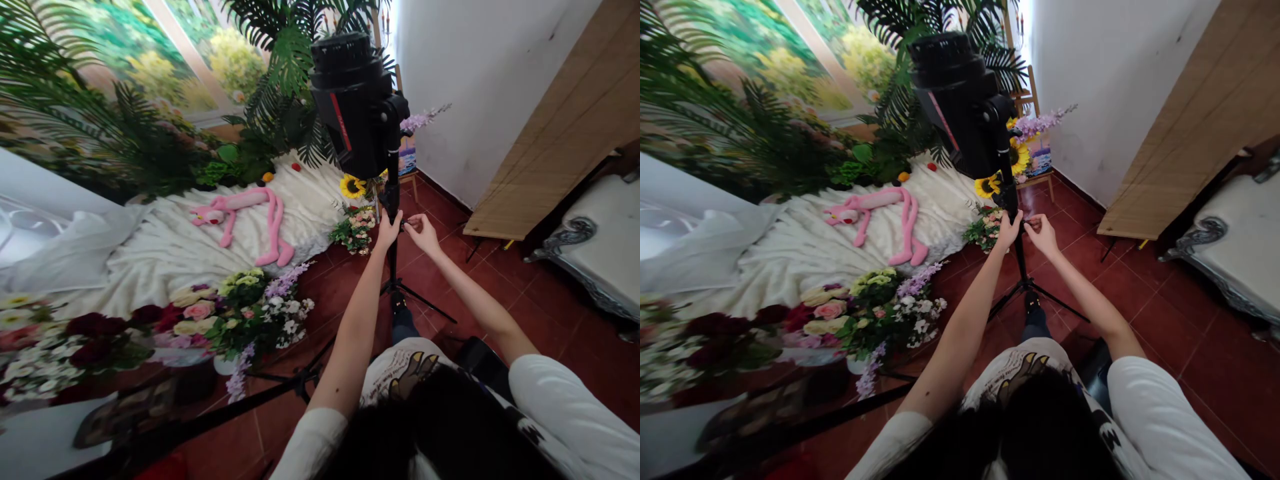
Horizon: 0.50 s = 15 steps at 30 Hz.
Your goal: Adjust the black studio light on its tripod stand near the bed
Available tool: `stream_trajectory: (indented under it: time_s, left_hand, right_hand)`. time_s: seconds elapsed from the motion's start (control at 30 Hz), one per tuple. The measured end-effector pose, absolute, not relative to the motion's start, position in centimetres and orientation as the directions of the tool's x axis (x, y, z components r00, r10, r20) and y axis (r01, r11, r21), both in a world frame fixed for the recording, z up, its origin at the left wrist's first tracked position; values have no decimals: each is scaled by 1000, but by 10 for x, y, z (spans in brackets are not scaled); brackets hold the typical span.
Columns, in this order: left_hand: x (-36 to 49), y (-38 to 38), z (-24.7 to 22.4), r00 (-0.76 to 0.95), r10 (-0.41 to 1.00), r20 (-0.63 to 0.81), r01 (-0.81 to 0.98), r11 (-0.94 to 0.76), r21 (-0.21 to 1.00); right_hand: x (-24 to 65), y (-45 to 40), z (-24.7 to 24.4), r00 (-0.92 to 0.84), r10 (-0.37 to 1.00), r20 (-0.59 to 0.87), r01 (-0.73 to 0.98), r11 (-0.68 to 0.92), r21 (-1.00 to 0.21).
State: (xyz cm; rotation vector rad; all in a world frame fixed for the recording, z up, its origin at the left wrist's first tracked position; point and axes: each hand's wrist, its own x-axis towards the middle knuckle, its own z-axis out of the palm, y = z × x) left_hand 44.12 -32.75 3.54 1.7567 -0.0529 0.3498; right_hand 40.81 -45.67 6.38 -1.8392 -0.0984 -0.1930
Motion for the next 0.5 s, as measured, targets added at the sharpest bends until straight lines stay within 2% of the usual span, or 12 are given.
stream_trajectory:
  time_s: [0.07,0.13,0.33,0.5]
  left_hand:
    - [440,-328,37,953,157,259,-223,-217,950]
    - [439,-329,39,952,155,262,-229,-205,952]
    - [437,-329,41,959,160,235,-201,-202,959]
    - [438,-330,41,956,172,239,-203,-203,958]
  right_hand:
    - [406,-461,61,956,43,289,282,-399,-873]
    - [404,-464,62,943,90,319,321,-487,-812]
    - [400,-465,74,923,168,346,369,-635,-678]
    - [401,-459,74,923,222,314,372,-720,-586]
